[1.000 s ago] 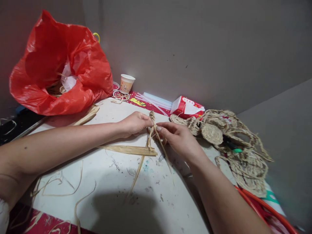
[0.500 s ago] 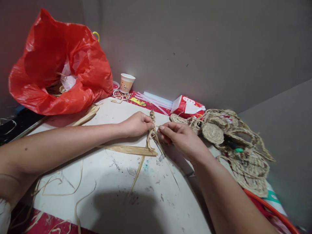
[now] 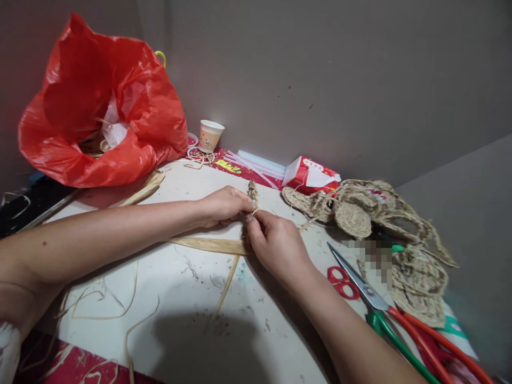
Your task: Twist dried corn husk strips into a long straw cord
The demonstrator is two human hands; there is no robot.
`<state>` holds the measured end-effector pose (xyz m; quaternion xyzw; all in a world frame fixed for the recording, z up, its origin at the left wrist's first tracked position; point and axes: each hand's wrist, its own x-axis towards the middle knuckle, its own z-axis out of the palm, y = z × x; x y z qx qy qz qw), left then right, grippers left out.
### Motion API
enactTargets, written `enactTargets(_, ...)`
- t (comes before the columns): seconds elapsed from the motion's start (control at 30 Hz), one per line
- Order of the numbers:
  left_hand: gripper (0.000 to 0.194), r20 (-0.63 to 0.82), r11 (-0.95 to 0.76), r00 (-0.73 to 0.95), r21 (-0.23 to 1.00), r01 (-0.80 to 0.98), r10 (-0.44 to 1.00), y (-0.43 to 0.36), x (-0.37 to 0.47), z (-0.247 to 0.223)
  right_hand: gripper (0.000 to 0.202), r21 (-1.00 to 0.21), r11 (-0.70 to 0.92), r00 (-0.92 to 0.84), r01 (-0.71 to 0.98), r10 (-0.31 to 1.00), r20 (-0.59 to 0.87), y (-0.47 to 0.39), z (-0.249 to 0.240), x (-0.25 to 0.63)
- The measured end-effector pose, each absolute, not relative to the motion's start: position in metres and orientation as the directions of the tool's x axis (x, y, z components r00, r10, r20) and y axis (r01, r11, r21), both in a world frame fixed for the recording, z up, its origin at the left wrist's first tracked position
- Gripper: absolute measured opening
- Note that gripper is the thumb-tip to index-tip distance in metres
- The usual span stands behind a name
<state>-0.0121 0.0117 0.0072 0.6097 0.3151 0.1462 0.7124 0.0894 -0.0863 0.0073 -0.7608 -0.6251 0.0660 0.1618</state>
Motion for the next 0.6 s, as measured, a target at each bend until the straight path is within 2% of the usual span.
enactTargets(0.13, 0.027, -0.288, 0.248, 0.772, 0.953, 0.174, 0.566, 0.01, -0.012, 0.009, 0.031, -0.075, -0.188, 0.194, 0.979, 0.978, 0.073, -0.087, 0.01, 0.085)
enactTargets(0.33, 0.022, -0.299, 0.248, 0.756, 0.951, 0.184, 0.582, 0.009, -0.012, 0.006, 0.027, 0.097, -0.104, 0.097, 0.99, 0.993, 0.069, -0.09, 0.011, 0.076)
enactTargets(0.43, 0.027, -0.336, 0.295, 0.756, 0.935, 0.196, 0.562, 0.01, -0.011, 0.007, 0.022, 0.087, 0.019, -0.021, 0.996, 1.0, 0.022, -0.095, 0.015, 0.073)
enactTargets(0.53, 0.026, -0.349, 0.335, 0.749, 0.925, 0.179, 0.563, 0.013, -0.011, 0.011, 0.023, -0.043, 0.094, -0.096, 0.995, 0.995, -0.042, -0.1, 0.026, 0.078)
enactTargets(0.6, 0.024, -0.347, 0.358, 0.738, 0.921, 0.152, 0.579, 0.015, -0.01, 0.014, 0.031, -0.182, 0.091, -0.106, 0.979, 0.991, -0.076, -0.104, 0.035, 0.086)
